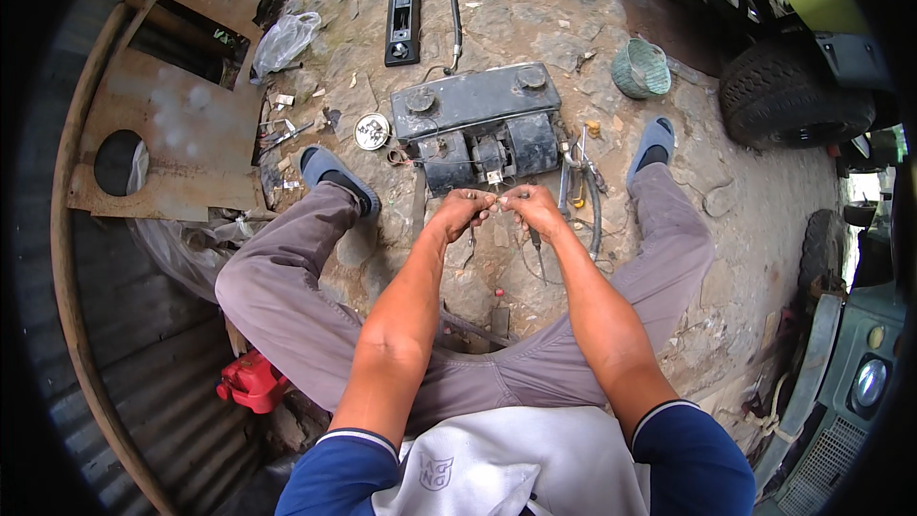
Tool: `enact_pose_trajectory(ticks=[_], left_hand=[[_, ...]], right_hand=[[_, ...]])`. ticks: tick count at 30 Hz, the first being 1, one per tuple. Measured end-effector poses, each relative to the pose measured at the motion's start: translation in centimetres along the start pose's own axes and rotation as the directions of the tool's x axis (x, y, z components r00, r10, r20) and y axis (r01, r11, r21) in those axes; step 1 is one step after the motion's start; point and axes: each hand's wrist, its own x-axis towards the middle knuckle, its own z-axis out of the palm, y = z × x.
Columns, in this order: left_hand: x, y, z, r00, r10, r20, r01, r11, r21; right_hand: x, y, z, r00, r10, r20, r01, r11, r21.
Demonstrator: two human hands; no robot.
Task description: The person disassembles a car blower motor assembly with a screwdriver and by hand, removing a connector and extracting the motor from the housing.
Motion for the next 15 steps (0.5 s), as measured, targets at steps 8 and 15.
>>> enact_pose_trajectory(ticks=[8, 15], left_hand=[[0.05, -0.09, 0.01, 1.000, -0.001, -0.005, 0.001, 0.999, -0.034], [0.19, -0.19, -0.06, 1.000, 0.017, -0.007, -0.017, 0.998, 0.053]], right_hand=[[-0.23, -0.23, -0.01, 0.999, -0.017, -0.028, 0.014, 0.995, -0.101], [-0.21, -0.03, -0.32, 0.992, -0.124, 0.002, 0.121, 0.963, -0.241]])
